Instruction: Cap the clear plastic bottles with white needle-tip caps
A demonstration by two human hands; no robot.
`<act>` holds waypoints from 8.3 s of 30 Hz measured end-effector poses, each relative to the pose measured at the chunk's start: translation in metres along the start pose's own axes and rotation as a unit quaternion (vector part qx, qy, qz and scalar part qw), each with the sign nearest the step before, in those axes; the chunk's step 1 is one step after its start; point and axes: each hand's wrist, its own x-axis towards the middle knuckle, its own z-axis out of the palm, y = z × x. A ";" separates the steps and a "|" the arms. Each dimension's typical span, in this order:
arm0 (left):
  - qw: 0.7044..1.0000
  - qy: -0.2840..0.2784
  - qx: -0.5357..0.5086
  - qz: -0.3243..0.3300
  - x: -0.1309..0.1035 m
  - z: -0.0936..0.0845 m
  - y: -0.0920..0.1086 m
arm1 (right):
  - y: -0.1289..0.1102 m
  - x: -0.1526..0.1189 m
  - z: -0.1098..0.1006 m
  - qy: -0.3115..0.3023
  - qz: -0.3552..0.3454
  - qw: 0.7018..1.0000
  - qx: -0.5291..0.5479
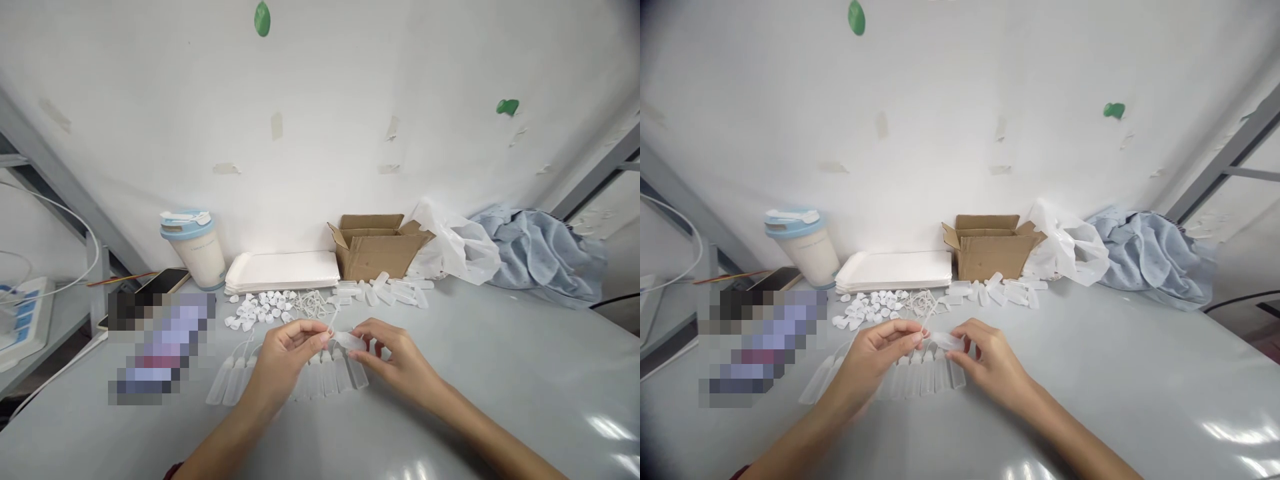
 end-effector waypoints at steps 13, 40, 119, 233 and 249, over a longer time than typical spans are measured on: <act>0.997 -0.037 -0.061 -0.025 -0.002 0.005 -0.003 | -0.003 -0.002 0.001 0.007 -0.033 0.999 0.011; 0.999 -0.036 0.019 0.031 -0.005 0.009 -0.004 | -0.005 -0.004 0.003 0.048 -0.107 0.993 0.009; 0.788 -0.108 0.515 0.320 0.008 0.049 -0.021 | 0.004 0.006 -0.025 -0.076 0.159 0.983 0.050; 0.990 -0.053 0.130 -0.006 -0.004 -0.013 -0.002 | -0.010 0.002 0.027 -0.042 -0.167 0.975 -0.137; 0.994 -0.038 0.088 0.044 -0.012 -0.006 0.000 | -0.021 -0.012 0.018 -0.047 -0.154 0.984 -0.078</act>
